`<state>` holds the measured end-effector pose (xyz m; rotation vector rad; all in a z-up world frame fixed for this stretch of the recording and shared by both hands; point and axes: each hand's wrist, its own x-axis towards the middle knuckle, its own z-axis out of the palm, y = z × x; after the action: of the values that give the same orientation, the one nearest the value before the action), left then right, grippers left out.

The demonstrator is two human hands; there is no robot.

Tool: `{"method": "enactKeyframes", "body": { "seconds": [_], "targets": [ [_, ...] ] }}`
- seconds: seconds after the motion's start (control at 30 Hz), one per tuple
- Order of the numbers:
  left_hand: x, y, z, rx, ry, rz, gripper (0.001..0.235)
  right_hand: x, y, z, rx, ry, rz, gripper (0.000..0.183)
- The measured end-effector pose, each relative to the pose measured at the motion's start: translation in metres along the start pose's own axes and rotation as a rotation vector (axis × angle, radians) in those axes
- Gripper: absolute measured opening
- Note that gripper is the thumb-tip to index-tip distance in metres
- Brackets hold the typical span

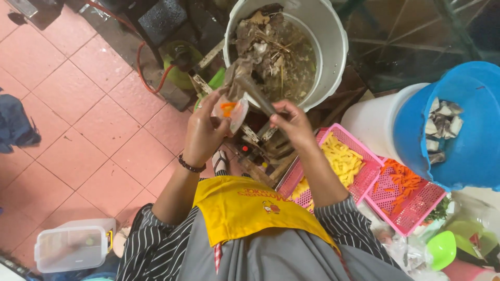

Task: The person scoops vegetable soup into a plastic bag and ties it, then places it in a basket. They walk to a prep table and pack sliced potatoes, carrots, and cooked meat into separate plastic bags using tongs and a ladle. The person repeats this process for multiple bags.

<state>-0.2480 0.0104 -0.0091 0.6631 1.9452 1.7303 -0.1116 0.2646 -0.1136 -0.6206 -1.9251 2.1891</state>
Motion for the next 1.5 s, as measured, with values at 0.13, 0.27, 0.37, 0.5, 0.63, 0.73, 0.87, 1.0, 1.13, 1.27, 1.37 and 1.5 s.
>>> {"method": "enactKeyframes", "body": {
  "seconds": [0.13,0.27,0.37,0.5,0.63,0.73,0.87,1.0,1.13,1.27,1.37,1.5],
  "targets": [
    [0.006,0.002,0.003,-0.066,0.079,0.076,0.068,-0.036,0.017,0.041,-0.097,0.175,-0.106,0.036],
    [0.007,0.004,-0.001,0.094,0.047,0.167,0.078,-0.056,-0.034,0.05,-0.523,0.191,-0.315,0.031],
    [0.006,0.001,0.0,0.382,0.047,0.201,0.071,-0.066,-0.077,0.045,-1.068,0.188,-0.453,0.027],
    [-0.002,-0.018,0.007,0.484,-0.046,0.201,0.072,-0.068,-0.107,0.055,-1.455,0.192,-0.593,0.016],
    [-0.012,-0.026,0.017,0.455,-0.079,0.204,0.073,-0.053,-0.066,0.074,-1.654,0.185,-0.604,0.003],
    [-0.021,-0.027,0.013,0.405,-0.075,0.097,0.074,-0.057,-0.079,0.069,-1.633,0.188,-0.589,0.003],
    [-0.033,-0.035,0.002,0.402,-0.033,-0.037,0.077,-0.074,-0.111,0.021,-1.505,0.0,-0.394,0.021],
    [-0.04,-0.03,-0.006,0.406,0.008,-0.07,0.077,-0.075,-0.183,-0.018,-1.331,0.056,0.017,0.031],
    [-0.042,-0.031,-0.014,0.386,0.004,-0.097,0.066,-0.05,-0.18,-0.062,-1.823,0.416,-0.209,0.026],
    [-0.045,-0.037,-0.016,0.331,0.032,-0.116,0.066,-0.007,-0.152,-0.087,-1.817,0.371,-0.157,0.015],
    [-0.047,-0.043,-0.017,0.387,0.051,-0.088,0.064,0.031,-0.125,-0.084,-1.742,0.224,-0.129,0.013],
    [-0.05,-0.043,-0.02,0.333,0.061,-0.126,0.067,0.077,-0.071,-0.083,-1.771,0.086,-0.111,0.007]
  ]
}}
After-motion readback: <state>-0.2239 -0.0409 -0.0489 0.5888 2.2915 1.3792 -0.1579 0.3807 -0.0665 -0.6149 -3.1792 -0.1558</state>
